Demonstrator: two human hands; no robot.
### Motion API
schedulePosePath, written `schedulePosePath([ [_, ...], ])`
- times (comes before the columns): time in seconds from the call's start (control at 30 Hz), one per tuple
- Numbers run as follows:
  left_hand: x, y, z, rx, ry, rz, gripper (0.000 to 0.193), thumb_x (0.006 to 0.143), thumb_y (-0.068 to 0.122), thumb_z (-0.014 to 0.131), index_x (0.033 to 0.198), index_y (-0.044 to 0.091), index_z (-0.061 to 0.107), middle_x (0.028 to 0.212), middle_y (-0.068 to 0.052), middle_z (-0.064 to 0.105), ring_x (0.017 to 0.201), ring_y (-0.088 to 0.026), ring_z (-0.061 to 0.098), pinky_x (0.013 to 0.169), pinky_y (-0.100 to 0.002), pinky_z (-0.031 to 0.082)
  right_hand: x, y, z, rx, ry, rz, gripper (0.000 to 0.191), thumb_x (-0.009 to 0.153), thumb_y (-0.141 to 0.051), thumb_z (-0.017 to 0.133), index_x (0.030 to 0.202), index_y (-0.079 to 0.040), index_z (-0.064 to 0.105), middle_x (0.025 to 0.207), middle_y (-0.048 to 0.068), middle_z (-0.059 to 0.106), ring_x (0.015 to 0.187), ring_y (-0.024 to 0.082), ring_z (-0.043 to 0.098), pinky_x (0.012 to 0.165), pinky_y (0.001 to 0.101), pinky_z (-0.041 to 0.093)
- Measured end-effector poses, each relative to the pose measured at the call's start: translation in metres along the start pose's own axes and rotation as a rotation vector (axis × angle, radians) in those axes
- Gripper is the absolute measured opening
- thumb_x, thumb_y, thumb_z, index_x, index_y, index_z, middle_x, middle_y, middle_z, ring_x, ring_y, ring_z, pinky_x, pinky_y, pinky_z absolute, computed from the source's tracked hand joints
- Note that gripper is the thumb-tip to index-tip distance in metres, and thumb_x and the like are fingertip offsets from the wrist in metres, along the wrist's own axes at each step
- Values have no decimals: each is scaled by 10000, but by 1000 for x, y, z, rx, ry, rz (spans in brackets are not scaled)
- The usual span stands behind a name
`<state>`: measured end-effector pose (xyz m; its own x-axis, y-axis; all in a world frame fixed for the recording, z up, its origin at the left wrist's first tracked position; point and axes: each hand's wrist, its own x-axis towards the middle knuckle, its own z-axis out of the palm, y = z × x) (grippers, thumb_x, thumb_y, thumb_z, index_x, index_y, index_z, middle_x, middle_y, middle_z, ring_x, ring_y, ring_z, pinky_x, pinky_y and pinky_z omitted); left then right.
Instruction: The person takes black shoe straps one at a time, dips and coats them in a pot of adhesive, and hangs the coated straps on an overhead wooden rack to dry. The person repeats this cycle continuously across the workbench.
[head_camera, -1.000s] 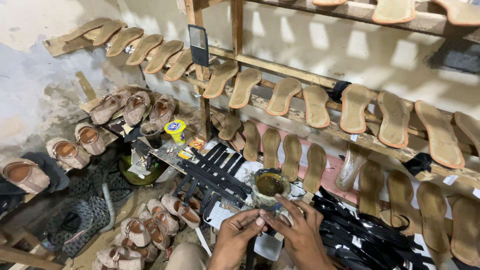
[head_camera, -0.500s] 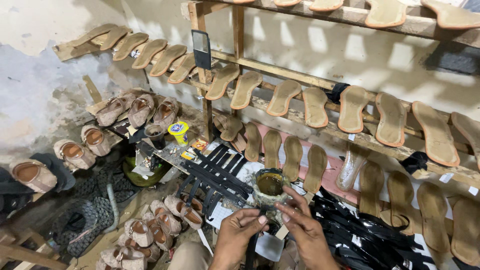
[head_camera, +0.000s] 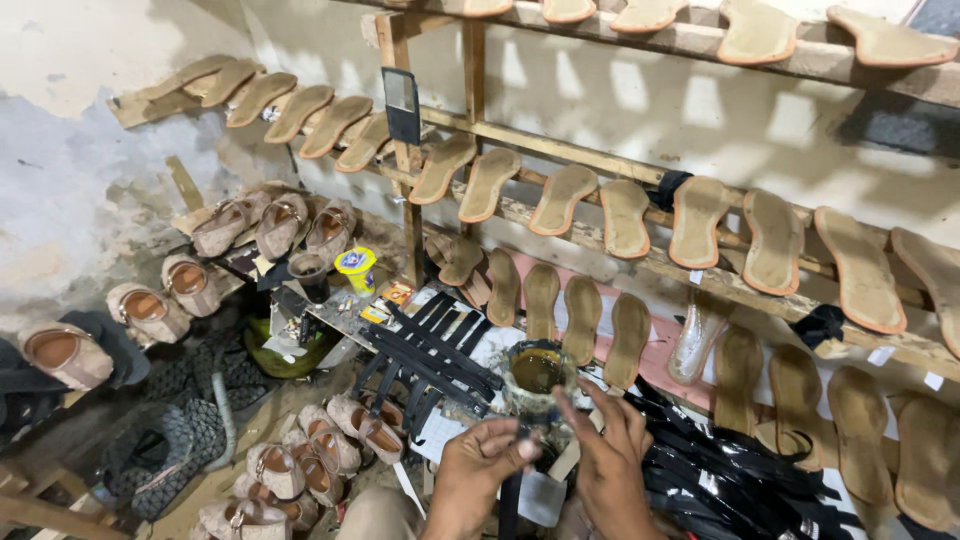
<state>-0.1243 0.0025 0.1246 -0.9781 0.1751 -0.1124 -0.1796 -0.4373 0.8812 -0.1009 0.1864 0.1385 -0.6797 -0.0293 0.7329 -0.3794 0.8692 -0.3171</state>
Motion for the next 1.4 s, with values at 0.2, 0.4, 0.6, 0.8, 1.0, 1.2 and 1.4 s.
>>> schedulePosePath([
  [0.2, 50, 27, -9, -549, 311, 162, 438, 853, 93, 756, 1207, -86, 570, 1061, -178, 697, 954, -255, 704, 893, -414, 608, -54, 6, 47, 992, -379, 264, 1014, 902, 7, 760, 1654, -104, 90, 1613, 125, 266, 1264, 226, 571, 971, 374, 521],
  [0.4, 39, 3, -67, -580, 422, -16, 519, 939, 360, 683, 1270, 6, 498, 1174, -126, 674, 1081, -237, 679, 1018, -380, 510, -12, -5, 4, 889, -567, 624, 993, 888, -39, 715, 1654, -278, 129, 897, 119, 737, 889, 184, 674, 826, 299, 522],
  [0.6, -13, -47, -59, 726, 408, 756, 452, 941, 261, 739, 1288, -17, 653, 1207, -187, 710, 1151, -261, 656, 991, -343, 478, 116, -33, -72, 219, -956, -146, 945, 868, -264, 792, 1635, -343, 246, 913, 120, 690, 757, 270, 643, 717, 375, 511],
  [0.8, -1, -48, -23, 169, -161, 271, 359, 996, 158, 692, 1290, -48, 669, 1101, -97, 756, 1017, -129, 681, 958, -290, 535, 143, -54, -44, 252, -1009, 50, 916, 837, -235, 765, 1624, -377, 319, 873, 123, 695, 805, 285, 638, 792, 368, 515],
  [1.0, 11, -43, -28, 38, 115, 168, 321, 950, 130, 684, 1237, -10, 657, 1048, -121, 774, 880, -168, 733, 805, -313, 612, 105, 8, -5, 41, -424, -215, 585, 863, -305, 680, 1415, -182, 530, 1324, 106, 583, 1239, 372, 463, 969, 550, 395],
  [1.2, 15, -20, -16, -83, 230, 36, 358, 944, 192, 629, 1265, 33, 637, 1037, -123, 737, 844, -221, 754, 668, -353, 633, 80, 39, 22, -274, -497, -95, 455, 835, -484, 649, 1200, -225, 735, 1426, 23, 495, 1341, 340, 362, 976, 646, 301],
  [1.4, 20, -9, 0, 3, 179, 92, 377, 988, 196, 646, 1285, -36, 654, 1028, -96, 723, 917, -190, 742, 715, -329, 656, 87, 37, 24, -317, -630, 34, 393, 924, -483, 596, 1197, -228, 717, 1413, -13, 508, 1348, 287, 383, 1034, 629, 292],
])
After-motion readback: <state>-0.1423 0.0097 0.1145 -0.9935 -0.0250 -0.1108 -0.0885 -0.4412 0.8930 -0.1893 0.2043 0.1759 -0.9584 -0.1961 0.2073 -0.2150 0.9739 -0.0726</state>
